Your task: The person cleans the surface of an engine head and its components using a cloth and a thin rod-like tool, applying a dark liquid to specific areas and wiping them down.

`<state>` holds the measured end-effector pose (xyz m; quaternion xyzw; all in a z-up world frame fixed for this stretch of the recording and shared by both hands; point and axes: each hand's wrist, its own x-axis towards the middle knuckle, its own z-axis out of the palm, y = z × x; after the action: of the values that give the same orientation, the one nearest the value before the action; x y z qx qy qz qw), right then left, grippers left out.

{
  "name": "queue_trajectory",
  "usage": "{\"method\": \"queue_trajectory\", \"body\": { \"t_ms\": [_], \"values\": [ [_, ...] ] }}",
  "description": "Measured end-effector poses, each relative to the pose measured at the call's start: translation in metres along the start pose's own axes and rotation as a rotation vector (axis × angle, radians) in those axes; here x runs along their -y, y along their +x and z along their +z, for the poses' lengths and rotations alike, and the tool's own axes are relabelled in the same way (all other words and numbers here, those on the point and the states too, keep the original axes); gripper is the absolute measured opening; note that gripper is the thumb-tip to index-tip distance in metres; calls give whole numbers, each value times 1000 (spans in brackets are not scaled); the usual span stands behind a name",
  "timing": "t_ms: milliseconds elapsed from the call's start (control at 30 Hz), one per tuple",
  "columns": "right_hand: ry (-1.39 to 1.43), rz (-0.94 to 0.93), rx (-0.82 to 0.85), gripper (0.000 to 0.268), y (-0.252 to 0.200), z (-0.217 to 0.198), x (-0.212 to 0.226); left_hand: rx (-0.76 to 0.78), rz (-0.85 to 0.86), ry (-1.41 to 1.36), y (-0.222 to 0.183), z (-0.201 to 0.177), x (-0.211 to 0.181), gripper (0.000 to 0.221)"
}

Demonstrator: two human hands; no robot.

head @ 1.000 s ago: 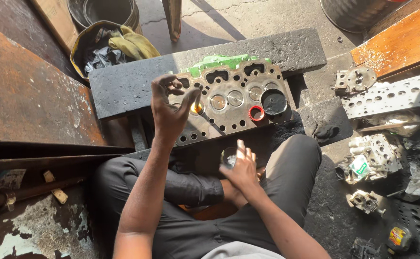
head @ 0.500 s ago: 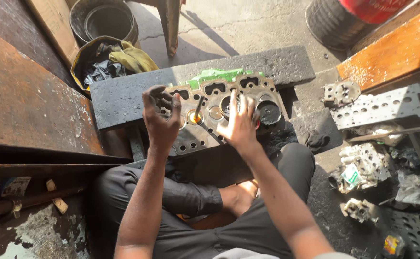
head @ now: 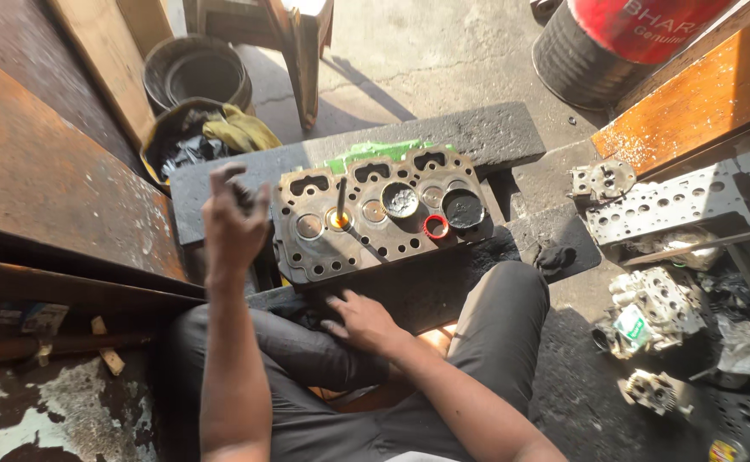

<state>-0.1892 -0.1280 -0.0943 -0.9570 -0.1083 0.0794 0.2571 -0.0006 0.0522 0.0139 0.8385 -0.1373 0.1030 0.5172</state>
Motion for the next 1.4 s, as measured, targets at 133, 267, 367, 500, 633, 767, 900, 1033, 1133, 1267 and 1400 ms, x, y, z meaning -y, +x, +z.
{"method": "queue_trajectory", "body": {
  "t_ms": [133,267,367,500,633,767,900,1033,1133,1267,1400],
  "values": [
    [72,-23,66,49,12,27,-10,59,-89,-15,-23,-29,19,27],
    [60,-22,110,36,20,44,-8,105,-123,-43,-62,-7,36,23],
    [153,39,156,32,31,43,-2,58,-82,126,-68,7,43,30],
    [156,231,135,24,33,39,6,-66,-154,-1,-61,10,50,32],
    [206,301,2,23,24,39,7,-92,-228,72,-62,10,56,35],
    [264,352,-165,42,21,46,1,-93,-167,85,-72,12,64,40],
    [241,277,-234,37,21,57,-6,-83,-220,111,-82,10,72,42],
    [90,131,-176,30,22,58,-2,-76,-283,137,-88,5,78,49],
    [-36,84,-9,32,17,44,3,-70,-380,173,-95,2,78,60],
    [-194,-187,27,50,-3,-1,-6,9,-506,262,-101,-5,59,68],
    [-470,-137,317,55,-49,-42,-57,140,-550,395,-115,-20,26,60]
  ]
}}
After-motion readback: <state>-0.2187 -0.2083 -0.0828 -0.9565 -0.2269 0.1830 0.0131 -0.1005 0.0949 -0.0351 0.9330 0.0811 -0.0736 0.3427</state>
